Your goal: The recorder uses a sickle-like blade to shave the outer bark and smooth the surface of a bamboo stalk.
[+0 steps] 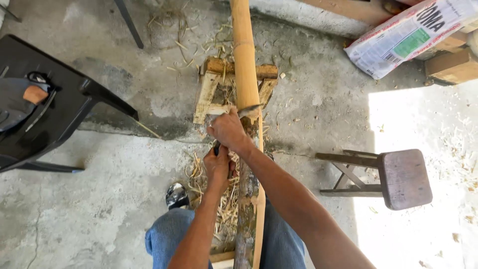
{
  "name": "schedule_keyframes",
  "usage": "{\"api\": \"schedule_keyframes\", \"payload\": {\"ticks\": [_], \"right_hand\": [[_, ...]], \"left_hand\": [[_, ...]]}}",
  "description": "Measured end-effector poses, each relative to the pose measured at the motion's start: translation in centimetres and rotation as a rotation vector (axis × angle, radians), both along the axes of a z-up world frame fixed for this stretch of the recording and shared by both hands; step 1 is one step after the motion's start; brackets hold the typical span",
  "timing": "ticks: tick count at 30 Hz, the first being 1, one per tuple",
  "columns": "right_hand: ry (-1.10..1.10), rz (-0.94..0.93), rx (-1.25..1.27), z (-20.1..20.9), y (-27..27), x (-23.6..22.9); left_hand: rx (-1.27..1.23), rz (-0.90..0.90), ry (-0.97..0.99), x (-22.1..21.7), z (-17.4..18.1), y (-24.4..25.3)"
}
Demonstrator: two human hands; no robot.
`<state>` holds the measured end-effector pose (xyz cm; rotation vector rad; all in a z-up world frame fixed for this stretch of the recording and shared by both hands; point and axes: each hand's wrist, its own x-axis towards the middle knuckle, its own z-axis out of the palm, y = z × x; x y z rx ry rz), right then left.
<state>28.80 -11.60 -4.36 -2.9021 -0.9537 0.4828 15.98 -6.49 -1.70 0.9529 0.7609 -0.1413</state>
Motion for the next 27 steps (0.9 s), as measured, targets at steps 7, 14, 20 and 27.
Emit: {"api": "schedule_keyframes", "payload": {"ticks": [7,14,20,27], "right_hand": [[0.014,0.099,0.009,0.5,0.2,-6.3],[-0.146,-0.028,0.274,-0.5,-2.0,1.9],[-0.082,0.082,0.19,0.0,-1.0,-0.3],[-0.258,0.295,0.353,1.0,2.7,-6.3]], "left_hand": [[-0.123,0.059,0.012,-5.9,-3.1,0.5],[0.103,0.004,-0.126,2.2,-0.6,-1.1],[0.112,-0.005,-0.013,-0.3,0.6,-1.0],[0.066,0.064,0.127,-7.8,0.6,3.1]]}}
